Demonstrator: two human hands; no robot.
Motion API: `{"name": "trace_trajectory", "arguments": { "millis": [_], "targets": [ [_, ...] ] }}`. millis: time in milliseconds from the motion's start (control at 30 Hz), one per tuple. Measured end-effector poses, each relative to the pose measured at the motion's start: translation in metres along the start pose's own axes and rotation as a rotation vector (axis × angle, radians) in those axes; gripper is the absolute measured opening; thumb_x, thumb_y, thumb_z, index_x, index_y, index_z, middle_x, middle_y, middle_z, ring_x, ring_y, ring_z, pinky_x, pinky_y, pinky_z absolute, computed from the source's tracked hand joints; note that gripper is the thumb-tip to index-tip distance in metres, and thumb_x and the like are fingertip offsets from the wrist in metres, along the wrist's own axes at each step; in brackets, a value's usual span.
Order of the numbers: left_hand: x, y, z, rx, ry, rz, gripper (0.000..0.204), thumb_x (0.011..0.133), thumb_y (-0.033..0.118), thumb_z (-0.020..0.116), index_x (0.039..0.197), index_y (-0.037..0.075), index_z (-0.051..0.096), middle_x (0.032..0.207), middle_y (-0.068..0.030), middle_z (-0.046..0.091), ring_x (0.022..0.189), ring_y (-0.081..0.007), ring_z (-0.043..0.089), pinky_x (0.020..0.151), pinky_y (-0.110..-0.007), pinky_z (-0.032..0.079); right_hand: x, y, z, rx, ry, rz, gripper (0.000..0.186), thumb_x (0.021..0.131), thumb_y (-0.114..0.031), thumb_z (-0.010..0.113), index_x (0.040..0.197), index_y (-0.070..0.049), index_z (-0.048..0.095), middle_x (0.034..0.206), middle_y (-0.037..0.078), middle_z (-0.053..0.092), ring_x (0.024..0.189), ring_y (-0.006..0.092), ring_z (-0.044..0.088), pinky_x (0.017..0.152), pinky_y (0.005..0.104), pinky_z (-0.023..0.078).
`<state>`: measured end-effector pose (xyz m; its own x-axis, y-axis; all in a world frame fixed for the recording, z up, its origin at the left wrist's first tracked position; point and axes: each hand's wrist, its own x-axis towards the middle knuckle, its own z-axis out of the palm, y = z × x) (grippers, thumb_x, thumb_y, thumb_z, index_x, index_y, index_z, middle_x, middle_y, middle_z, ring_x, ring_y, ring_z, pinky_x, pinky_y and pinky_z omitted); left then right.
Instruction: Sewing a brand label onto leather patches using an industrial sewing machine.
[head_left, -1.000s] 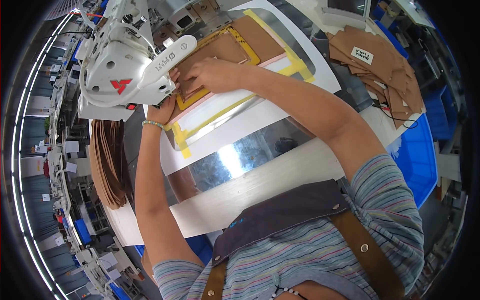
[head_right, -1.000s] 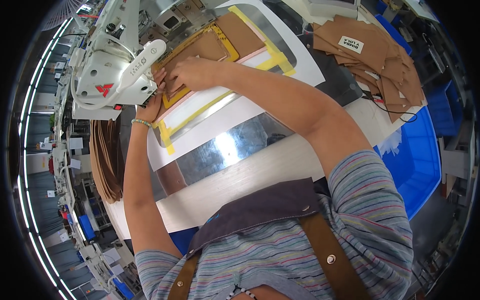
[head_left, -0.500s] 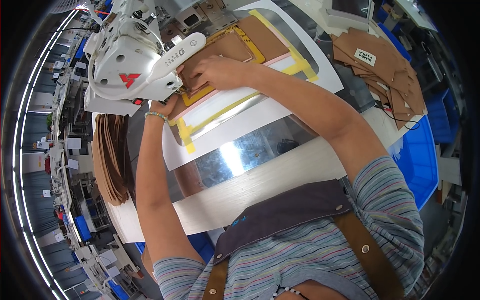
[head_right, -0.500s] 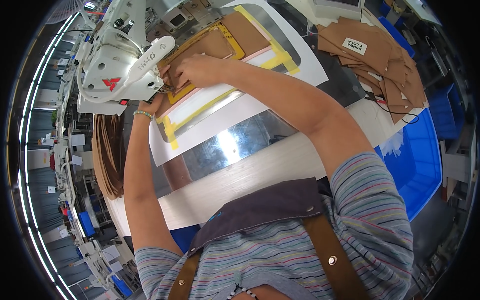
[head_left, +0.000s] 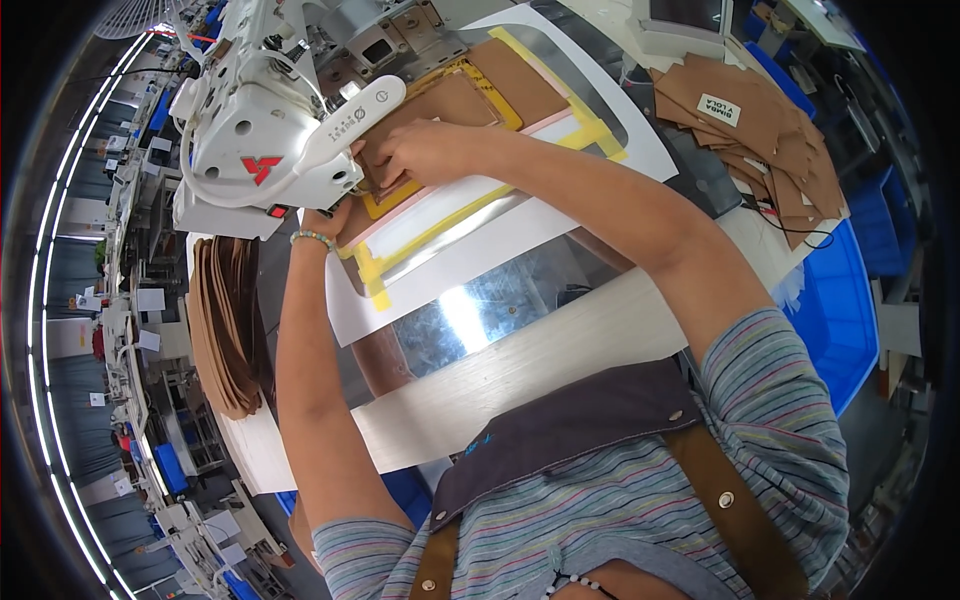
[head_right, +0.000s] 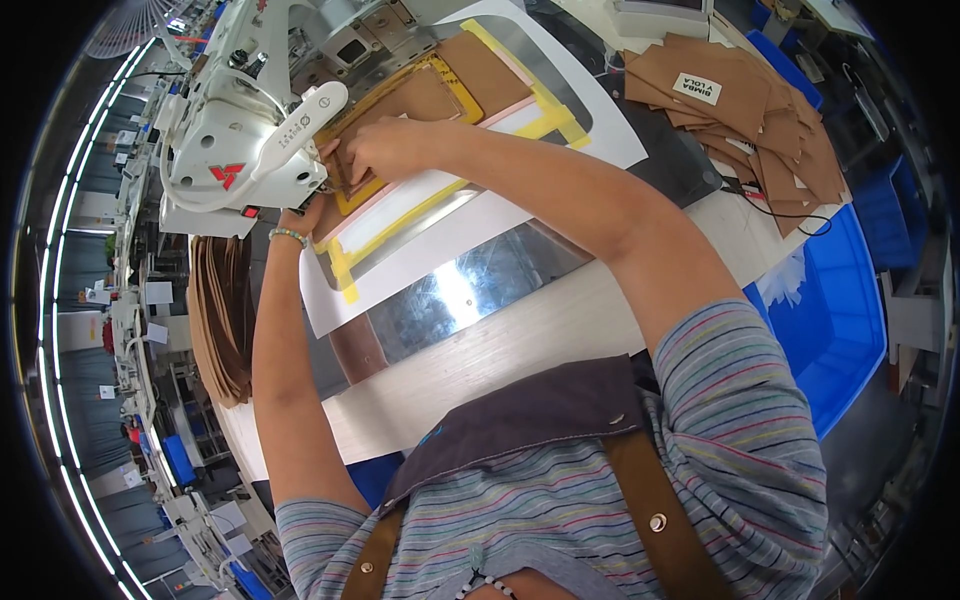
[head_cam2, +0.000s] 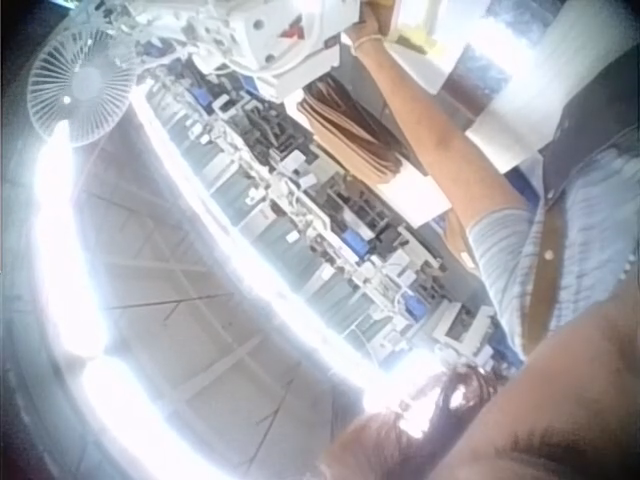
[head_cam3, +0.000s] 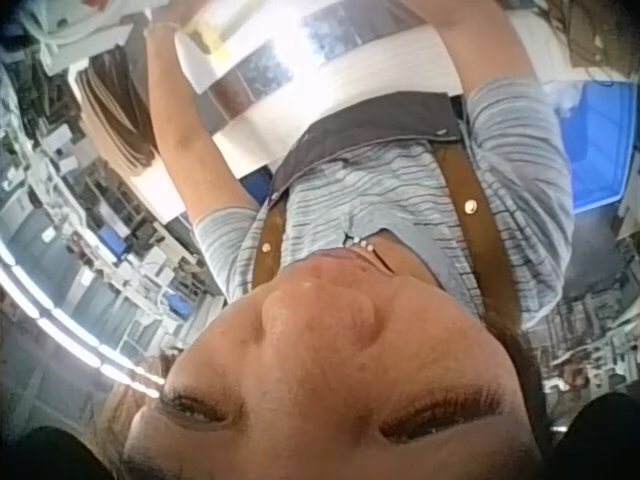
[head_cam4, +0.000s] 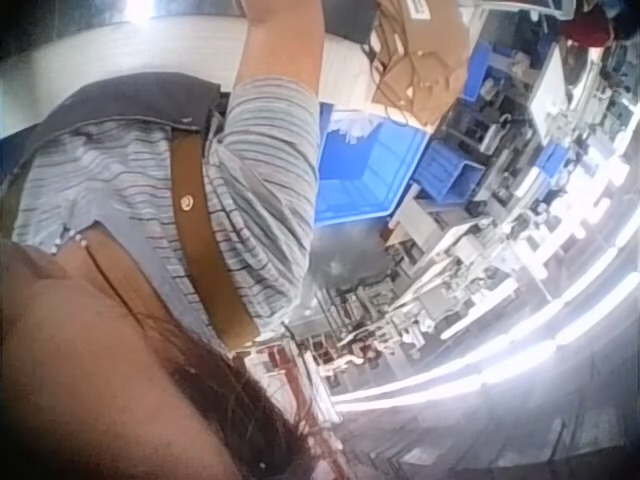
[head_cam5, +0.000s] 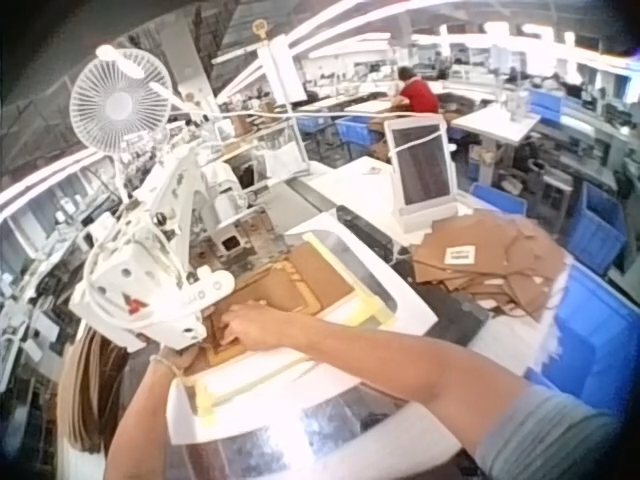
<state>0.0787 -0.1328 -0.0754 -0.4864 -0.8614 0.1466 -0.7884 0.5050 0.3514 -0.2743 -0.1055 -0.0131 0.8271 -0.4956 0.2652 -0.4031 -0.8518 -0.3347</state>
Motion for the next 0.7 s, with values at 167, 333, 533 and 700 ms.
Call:
{"name": "trace_trajectory", "arguments": {
  "millis": [167, 333, 533, 700],
  "targets": [
    [0.023, 0.044, 0.009, 0.003, 0.080, 0.088, 0.055, 0.091, -0.001, 0.054, 0.144, 0.009, 0.063, 0.149, -0.0110, 0.063, 0.139, -0.0271, 0.056, 0.120, -0.036, 0.040, -0.009, 0.010, 0.004, -0.057, 0.050, -0.013, 0.038, 0.093, -0.006, 0.064, 0.122, -0.022, 0.083, 0.137, 0.006, 0.070, 0.129, 0.0291, 0.062, 0.107, 0.0460, 0.052],
    [-0.001, 0.045, -0.007, -0.108, 0.104, 0.021, 0.055, 0.089, -0.003, 0.053, 0.142, 0.007, 0.064, 0.148, -0.0111, 0.064, 0.138, -0.0249, 0.057, 0.120, -0.034, 0.040, 0.010, -0.014, -0.009, 0.040, -0.067, 0.024, 0.033, 0.093, -0.007, 0.063, 0.119, -0.015, 0.082, 0.136, 0.006, 0.071, 0.129, 0.0280, 0.062, 0.107, 0.0448, 0.052],
    [0.000, 0.090, -0.003, -0.292, 0.171, -0.024, 0.043, 0.097, -0.003, 0.052, 0.136, 0.003, 0.068, 0.138, -0.0111, 0.071, 0.128, -0.0250, 0.064, 0.112, -0.035, 0.046, 0.001, 0.011, 0.015, -0.210, 0.112, 0.009, 0.034, 0.093, -0.007, 0.061, 0.122, -0.010, 0.078, 0.136, 0.003, 0.071, 0.129, 0.0266, 0.061, 0.107, 0.0420, 0.050],
    [-0.030, 0.055, 0.001, -0.265, 0.407, -0.220, 0.030, 0.095, 0.002, 0.059, 0.121, -0.006, 0.070, 0.112, -0.0206, 0.077, 0.106, -0.0309, 0.073, 0.097, -0.040, 0.053, 0.004, -0.005, 0.005, -0.108, 0.056, 0.028, 0.035, 0.092, -0.005, 0.060, 0.123, -0.011, 0.077, 0.134, 0.005, 0.071, 0.128, 0.0276, 0.060, 0.107, 0.0418, 0.050]
  ]
}}
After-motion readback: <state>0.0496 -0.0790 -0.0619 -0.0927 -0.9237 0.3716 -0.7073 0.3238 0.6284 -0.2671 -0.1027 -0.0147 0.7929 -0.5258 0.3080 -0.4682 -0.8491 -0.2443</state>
